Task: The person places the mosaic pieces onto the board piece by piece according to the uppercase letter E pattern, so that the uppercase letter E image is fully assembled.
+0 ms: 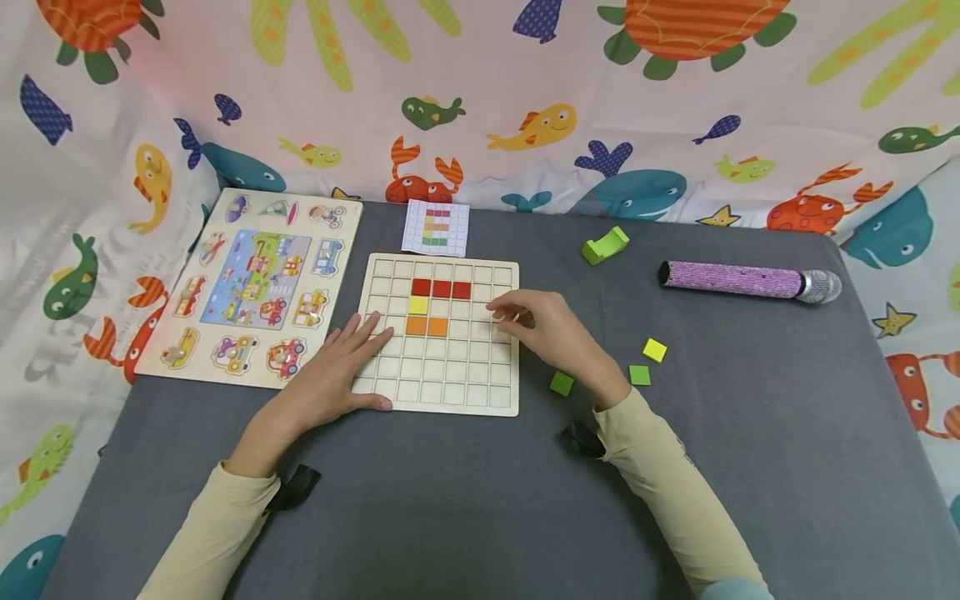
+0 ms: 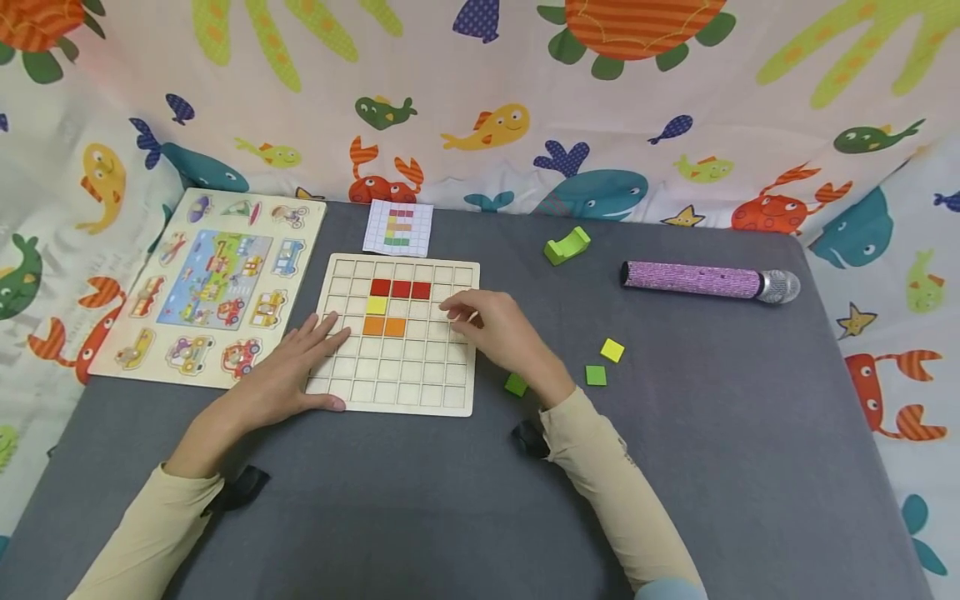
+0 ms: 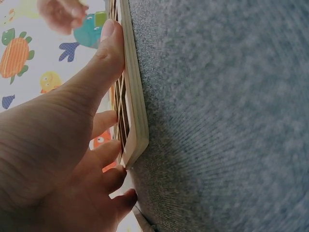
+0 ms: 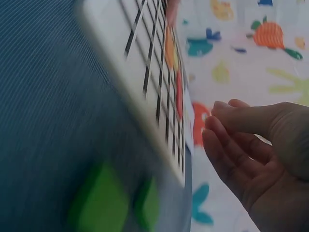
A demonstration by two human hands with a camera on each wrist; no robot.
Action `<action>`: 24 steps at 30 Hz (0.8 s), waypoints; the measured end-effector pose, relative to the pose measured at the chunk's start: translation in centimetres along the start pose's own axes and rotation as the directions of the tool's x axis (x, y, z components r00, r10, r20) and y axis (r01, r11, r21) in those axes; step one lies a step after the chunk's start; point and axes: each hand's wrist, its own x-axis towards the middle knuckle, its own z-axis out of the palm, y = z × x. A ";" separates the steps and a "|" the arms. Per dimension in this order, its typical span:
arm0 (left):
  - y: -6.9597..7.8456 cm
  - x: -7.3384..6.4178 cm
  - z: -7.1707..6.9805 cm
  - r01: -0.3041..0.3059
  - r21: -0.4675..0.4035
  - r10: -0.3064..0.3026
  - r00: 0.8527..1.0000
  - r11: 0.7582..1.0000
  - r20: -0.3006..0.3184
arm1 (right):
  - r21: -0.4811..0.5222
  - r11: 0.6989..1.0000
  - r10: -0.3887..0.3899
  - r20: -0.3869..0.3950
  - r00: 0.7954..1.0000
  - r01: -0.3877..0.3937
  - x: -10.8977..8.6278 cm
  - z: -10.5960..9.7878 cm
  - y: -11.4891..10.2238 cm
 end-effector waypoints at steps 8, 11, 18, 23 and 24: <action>0.0 0.1 0.0 0.015 -0.002 -0.015 1.000 1.000 0.017 | -0.037 0.998 0.040 -0.020 0.999 -0.041 -4.7 -3.5 3.2; -0.1 0.2 0.0 0.019 -0.003 -0.019 1.000 1.000 0.020 | -0.045 0.998 0.047 -0.004 0.999 -0.047 -6.2 -4.4 4.1; 0.0 0.2 0.0 0.023 -0.005 -0.023 0.999 1.000 0.025 | -0.155 0.984 0.106 0.120 0.987 -0.087 -9.0 -5.6 4.7; -0.1 0.2 0.1 0.028 -0.011 -0.027 0.999 1.000 0.024 | -0.221 0.975 0.075 0.186 0.980 -0.033 -9.5 -5.3 4.4; -0.1 0.3 0.2 0.027 -0.012 -0.027 0.999 1.000 0.025 | -0.235 0.972 0.074 0.187 0.980 -0.028 -9.5 -5.2 4.5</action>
